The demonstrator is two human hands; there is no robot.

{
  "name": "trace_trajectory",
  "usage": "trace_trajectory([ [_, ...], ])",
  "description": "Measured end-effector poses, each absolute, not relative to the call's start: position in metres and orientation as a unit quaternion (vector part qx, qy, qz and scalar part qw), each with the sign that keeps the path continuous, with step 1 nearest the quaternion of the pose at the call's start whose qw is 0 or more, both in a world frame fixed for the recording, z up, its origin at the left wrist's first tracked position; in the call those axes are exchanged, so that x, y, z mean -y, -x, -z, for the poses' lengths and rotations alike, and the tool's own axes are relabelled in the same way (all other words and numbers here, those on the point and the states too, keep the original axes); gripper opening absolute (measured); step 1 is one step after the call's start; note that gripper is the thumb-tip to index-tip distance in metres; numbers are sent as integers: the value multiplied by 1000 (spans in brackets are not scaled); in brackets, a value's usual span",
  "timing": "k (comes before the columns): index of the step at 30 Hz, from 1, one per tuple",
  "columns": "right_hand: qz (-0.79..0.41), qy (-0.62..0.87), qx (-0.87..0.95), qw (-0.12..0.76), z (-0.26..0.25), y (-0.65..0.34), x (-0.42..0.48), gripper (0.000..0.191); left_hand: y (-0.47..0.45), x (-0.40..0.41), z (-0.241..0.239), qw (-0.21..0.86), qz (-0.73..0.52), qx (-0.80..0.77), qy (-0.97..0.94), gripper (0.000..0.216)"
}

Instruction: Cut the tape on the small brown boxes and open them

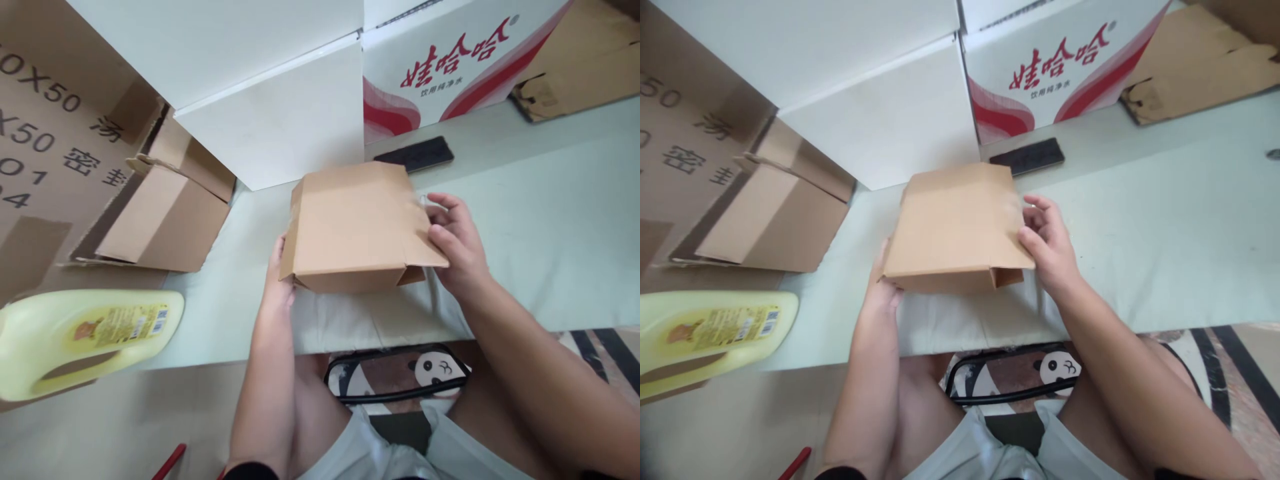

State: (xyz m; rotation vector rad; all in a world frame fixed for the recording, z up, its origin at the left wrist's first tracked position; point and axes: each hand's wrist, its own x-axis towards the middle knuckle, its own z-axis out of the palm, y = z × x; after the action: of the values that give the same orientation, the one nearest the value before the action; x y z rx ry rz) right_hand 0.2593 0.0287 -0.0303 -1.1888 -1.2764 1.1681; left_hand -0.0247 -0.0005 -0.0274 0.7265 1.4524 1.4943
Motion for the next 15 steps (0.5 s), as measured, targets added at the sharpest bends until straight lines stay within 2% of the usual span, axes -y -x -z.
trace_trajectory([
  [4,-513,465,490,529,20,-258,-24,77,27,3,26,451,-580,-597,-322,52],
  [9,-578,396,522,486,29,-253,-20,116,25,2,25,417,-620,-593,-300,40],
  [11,-581,376,558,459,36,-252,-19,117,21,-1,24,384,-663,-587,-262,35],
  [15,-559,377,598,432,43,-250,-19,101,15,-8,20,284,-749,-556,-223,30],
])
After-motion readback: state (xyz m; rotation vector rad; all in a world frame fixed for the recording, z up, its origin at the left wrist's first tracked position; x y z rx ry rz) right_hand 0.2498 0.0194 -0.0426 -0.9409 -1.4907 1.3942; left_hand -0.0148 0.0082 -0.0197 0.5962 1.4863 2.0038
